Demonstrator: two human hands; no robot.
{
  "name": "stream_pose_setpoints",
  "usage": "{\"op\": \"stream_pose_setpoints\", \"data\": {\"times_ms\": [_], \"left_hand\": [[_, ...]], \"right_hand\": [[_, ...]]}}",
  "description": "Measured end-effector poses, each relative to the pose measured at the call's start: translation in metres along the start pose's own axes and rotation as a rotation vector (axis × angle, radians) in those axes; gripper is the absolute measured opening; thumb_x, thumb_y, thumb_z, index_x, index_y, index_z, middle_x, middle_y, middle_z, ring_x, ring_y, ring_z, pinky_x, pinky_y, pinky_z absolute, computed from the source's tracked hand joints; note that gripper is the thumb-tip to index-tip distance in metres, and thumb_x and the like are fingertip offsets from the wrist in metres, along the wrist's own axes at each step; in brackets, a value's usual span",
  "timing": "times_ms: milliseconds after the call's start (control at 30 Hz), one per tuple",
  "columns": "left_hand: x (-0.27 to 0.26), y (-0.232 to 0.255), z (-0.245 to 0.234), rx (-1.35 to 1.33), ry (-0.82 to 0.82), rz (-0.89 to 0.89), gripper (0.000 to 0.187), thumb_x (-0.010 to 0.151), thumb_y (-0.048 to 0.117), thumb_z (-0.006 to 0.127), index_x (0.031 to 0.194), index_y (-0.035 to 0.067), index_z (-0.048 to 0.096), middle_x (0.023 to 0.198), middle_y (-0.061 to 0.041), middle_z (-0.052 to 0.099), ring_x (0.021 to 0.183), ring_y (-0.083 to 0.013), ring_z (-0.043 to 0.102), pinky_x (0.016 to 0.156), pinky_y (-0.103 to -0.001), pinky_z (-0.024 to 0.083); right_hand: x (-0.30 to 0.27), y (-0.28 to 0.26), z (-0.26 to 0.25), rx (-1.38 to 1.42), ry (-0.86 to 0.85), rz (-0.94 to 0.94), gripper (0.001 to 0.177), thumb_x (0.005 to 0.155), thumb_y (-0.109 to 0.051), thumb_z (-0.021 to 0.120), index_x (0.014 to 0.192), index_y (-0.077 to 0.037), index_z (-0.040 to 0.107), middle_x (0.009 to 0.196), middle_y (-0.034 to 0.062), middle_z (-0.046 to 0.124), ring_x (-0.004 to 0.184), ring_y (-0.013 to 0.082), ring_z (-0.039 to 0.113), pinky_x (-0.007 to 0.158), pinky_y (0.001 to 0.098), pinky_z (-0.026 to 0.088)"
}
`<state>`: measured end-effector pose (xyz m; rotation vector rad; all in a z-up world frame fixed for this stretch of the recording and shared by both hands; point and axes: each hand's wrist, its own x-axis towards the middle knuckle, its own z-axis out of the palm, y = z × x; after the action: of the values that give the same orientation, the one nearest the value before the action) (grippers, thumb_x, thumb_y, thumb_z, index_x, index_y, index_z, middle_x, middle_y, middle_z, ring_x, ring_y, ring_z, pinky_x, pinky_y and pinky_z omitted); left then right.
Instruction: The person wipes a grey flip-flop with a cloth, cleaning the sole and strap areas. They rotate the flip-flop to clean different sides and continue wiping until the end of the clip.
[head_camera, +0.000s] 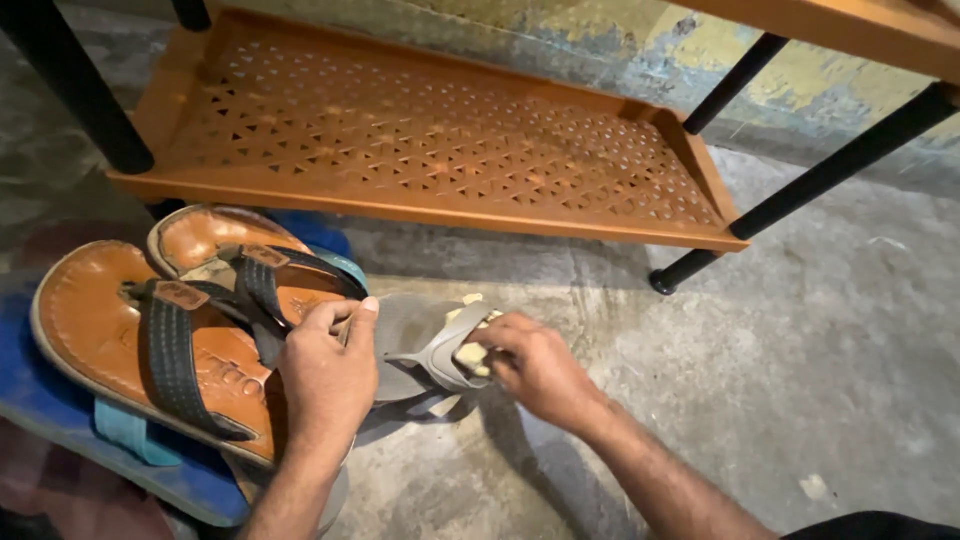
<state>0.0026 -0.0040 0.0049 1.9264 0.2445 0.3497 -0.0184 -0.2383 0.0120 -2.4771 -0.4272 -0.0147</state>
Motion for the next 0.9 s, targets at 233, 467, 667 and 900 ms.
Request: {"op": "stream_pose_setpoints", "data": {"times_ms": [233,467,667,900], "left_hand": [[0.000,0.006,-0.002,-0.016,0.004,0.001,0.027,0.091,0.027,0.074,0.092,-0.001,0.074,0.077,-0.015,0.075,0.068,-0.0236,0.072,0.068,-0.037,0.054],[0.000,0.010,-0.002,-0.073,-0.009,-0.106,0.025,0.087,0.024,0.077,0.095,0.001,0.077,0.079,-0.012,0.078,0.069,-0.0183,0.073,0.068,-0.032,0.055],[0.000,0.015,-0.003,-0.089,-0.008,-0.141,0.024,0.088,0.021,0.076,0.099,0.000,0.077,0.082,-0.010,0.079,0.072,-0.0148,0.074,0.069,-0.030,0.055],[0.003,0.008,-0.001,-0.517,-0.112,-0.234,0.031,0.086,0.004,0.073,0.115,-0.005,0.071,0.102,-0.011,0.079,0.085,-0.0113,0.074,0.076,-0.025,0.058]], "right_hand": [[0.004,0.009,-0.007,0.098,-0.009,0.170,0.038,0.082,-0.001,0.062,0.116,-0.011,0.075,0.119,0.0122,0.070,0.102,0.0289,0.073,0.089,0.0348,0.060],[-0.002,-0.006,0.005,0.094,0.008,-0.051,0.025,0.088,-0.007,0.070,0.112,-0.004,0.073,0.108,0.0155,0.073,0.100,0.0322,0.072,0.086,0.0399,0.057],[0.004,0.025,-0.011,-0.093,0.047,0.249,0.031,0.082,-0.007,0.067,0.111,-0.011,0.078,0.105,0.0146,0.074,0.098,0.0313,0.072,0.087,0.0384,0.057],[-0.002,0.008,0.005,0.100,0.029,0.089,0.030,0.086,-0.011,0.070,0.116,-0.010,0.074,0.115,0.0121,0.072,0.107,0.0292,0.071,0.091,0.0358,0.056]]}}
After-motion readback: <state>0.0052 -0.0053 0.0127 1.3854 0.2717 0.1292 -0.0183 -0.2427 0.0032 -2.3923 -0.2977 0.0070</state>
